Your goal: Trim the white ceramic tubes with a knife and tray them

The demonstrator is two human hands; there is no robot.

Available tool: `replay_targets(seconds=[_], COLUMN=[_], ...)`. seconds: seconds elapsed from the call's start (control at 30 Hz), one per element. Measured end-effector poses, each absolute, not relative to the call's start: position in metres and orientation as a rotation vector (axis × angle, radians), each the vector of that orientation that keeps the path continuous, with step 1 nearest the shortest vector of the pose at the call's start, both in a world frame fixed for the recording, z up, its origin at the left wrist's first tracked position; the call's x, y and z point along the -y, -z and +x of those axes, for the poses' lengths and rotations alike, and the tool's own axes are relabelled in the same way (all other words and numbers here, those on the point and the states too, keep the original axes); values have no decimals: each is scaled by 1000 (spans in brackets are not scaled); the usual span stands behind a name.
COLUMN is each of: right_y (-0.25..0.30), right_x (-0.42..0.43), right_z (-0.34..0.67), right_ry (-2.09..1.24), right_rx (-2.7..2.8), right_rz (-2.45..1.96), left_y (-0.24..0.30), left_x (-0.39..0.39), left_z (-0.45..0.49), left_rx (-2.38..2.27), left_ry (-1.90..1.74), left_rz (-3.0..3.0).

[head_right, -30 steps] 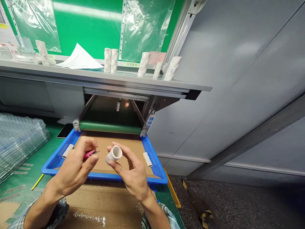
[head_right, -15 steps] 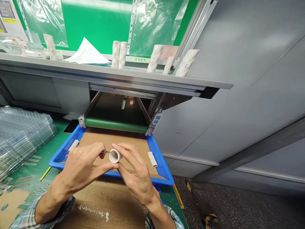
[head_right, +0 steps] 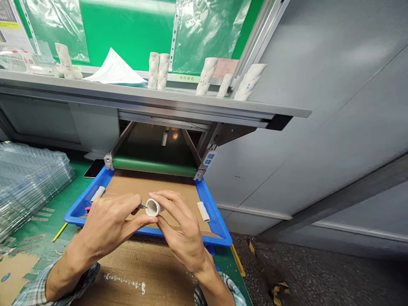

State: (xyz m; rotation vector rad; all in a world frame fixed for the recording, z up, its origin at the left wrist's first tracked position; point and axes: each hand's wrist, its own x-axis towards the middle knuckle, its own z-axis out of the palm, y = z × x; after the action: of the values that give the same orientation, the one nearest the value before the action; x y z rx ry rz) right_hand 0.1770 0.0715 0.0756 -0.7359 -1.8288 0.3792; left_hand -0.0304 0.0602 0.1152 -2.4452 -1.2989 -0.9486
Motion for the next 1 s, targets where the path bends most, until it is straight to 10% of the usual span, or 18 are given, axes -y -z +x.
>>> replay_targets(seconds=[0.57, 1.0], right_y=[-64, -69], right_x=[-86, -97], right_z=[157, 169], right_ry=[-1370, -972], right_rx=[1139, 1476], right_rz=[-601, -789], left_y=[-108, -122], left_x=[-68, -59], left_z=[-28, -29], left_rx=[1066, 892], left_ry=[1426, 1511], left_rz=[-2743, -2527])
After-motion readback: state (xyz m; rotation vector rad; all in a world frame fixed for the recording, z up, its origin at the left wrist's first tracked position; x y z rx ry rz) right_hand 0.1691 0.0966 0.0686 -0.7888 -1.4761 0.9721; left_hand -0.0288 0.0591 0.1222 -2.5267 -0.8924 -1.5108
